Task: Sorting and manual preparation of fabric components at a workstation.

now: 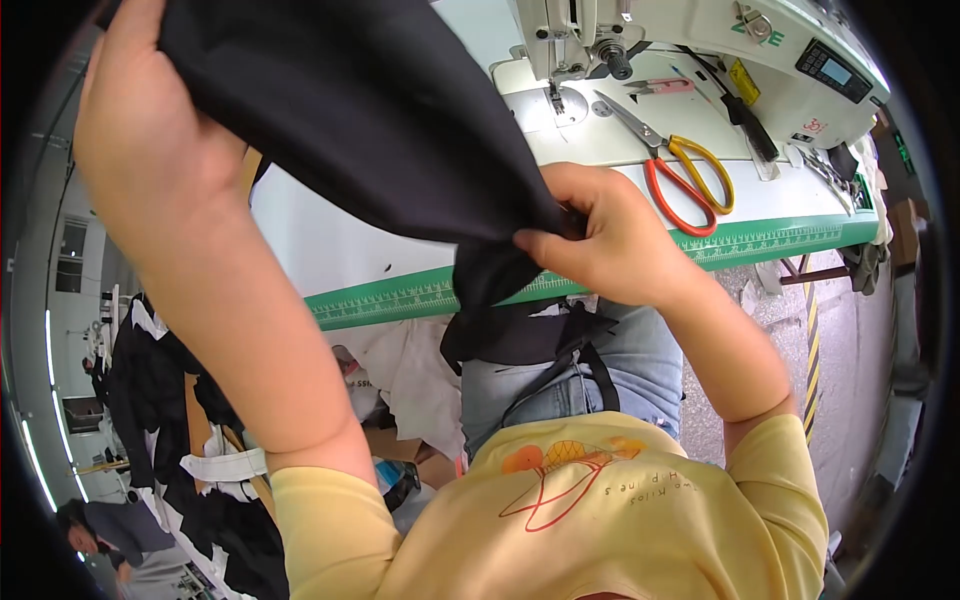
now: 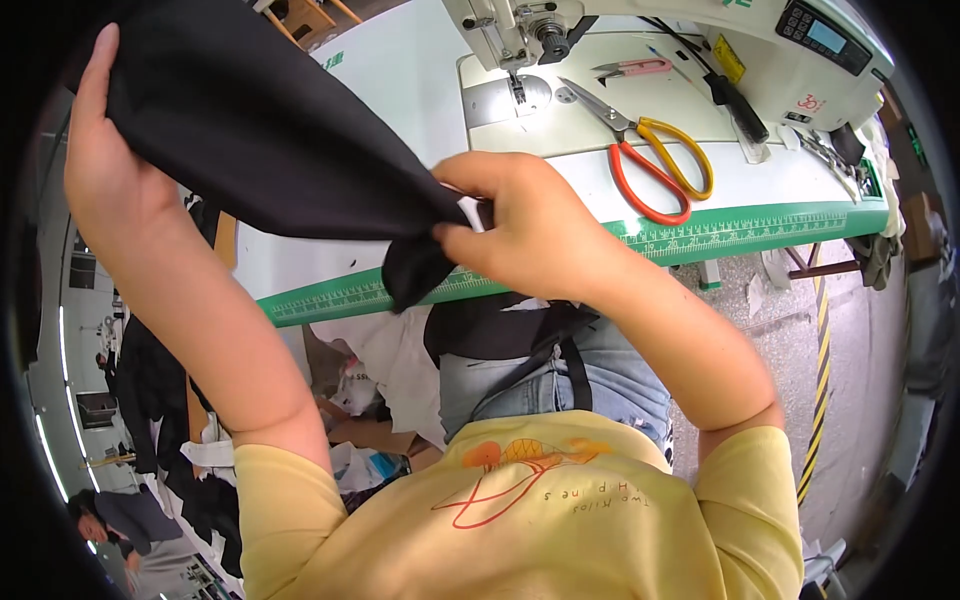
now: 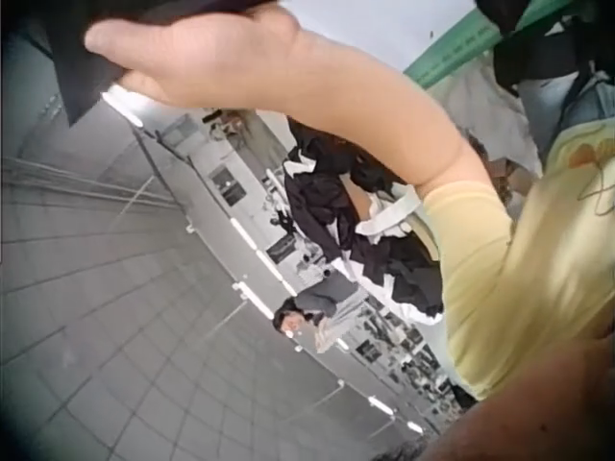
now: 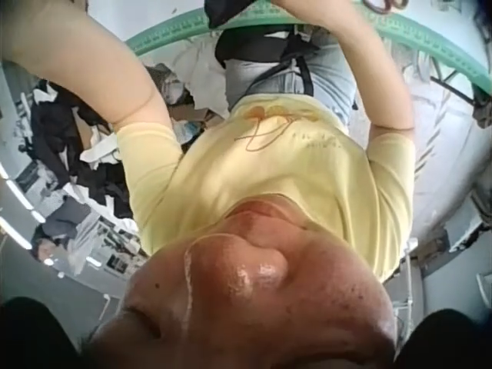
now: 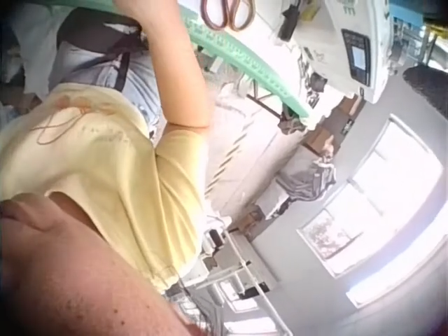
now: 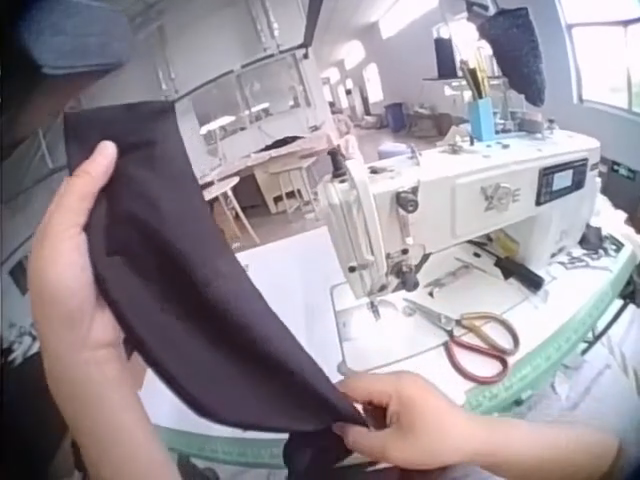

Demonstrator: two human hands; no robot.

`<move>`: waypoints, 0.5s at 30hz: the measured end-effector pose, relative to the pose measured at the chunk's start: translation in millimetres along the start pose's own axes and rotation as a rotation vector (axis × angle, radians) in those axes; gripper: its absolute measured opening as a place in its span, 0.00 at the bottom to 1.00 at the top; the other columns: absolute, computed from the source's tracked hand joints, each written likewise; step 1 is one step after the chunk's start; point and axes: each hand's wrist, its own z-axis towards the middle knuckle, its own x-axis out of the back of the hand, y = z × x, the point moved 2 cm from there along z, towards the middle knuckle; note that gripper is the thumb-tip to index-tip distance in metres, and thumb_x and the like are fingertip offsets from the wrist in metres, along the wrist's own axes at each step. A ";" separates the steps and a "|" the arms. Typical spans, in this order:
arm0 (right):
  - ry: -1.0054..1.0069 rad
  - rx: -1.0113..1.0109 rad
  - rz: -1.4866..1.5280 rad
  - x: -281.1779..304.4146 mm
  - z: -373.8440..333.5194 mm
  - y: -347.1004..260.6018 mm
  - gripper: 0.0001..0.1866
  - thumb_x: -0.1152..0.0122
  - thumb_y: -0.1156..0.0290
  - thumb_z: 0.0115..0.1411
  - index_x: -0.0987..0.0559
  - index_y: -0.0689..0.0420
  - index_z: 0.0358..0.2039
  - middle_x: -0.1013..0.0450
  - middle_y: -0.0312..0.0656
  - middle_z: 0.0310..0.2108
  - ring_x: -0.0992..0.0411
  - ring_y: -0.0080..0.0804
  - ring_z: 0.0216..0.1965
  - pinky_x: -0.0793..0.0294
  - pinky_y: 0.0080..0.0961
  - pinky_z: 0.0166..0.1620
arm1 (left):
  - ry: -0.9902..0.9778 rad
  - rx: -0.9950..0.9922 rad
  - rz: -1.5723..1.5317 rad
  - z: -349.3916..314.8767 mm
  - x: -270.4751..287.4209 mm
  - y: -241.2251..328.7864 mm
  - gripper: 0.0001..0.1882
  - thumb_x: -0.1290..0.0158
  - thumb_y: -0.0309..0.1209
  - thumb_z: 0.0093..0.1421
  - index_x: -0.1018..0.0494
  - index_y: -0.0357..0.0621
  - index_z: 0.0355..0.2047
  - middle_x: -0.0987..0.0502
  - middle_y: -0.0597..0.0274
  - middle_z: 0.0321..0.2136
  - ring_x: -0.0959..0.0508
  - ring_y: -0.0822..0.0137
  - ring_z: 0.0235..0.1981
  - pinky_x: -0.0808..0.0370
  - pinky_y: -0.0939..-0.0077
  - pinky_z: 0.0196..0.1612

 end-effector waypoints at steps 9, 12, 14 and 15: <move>0.185 -0.232 0.113 16.5 -3.1 36.4 0.10 0.39 0.71 0.53 0.22 0.61 0.36 0.28 0.33 0.25 0.35 0.19 0.27 0.33 0.17 0.33 | 0.204 0.219 -0.065 35.5 64.2 -27.7 0.18 0.47 0.31 0.58 0.31 0.28 0.44 0.25 0.47 0.42 0.23 0.57 0.41 0.24 0.64 0.46; 0.306 -0.335 0.316 19.9 -4.4 44.2 0.10 0.40 0.65 0.57 0.23 0.59 0.32 0.32 0.30 0.20 0.39 0.16 0.21 0.40 0.15 0.25 | 0.260 0.306 -0.138 28.9 92.0 -40.5 0.18 0.47 0.33 0.59 0.31 0.31 0.45 0.26 0.50 0.45 0.25 0.56 0.45 0.29 0.60 0.51; 0.149 -0.368 1.016 24.8 -9.0 50.6 0.08 0.41 0.65 0.58 0.25 0.56 0.30 0.38 0.28 0.16 0.47 0.15 0.14 0.48 0.16 0.20 | 0.255 0.329 -0.167 20.4 108.0 -63.0 0.20 0.47 0.34 0.59 0.31 0.32 0.46 0.26 0.51 0.45 0.25 0.56 0.45 0.30 0.58 0.53; 0.034 -0.297 1.179 23.3 -9.3 47.6 0.10 0.47 0.62 0.62 0.28 0.55 0.31 0.42 0.28 0.14 0.52 0.16 0.10 0.53 0.17 0.18 | 0.241 0.378 -0.164 19.6 125.1 -71.1 0.20 0.47 0.34 0.59 0.32 0.32 0.47 0.26 0.51 0.45 0.25 0.56 0.46 0.31 0.58 0.53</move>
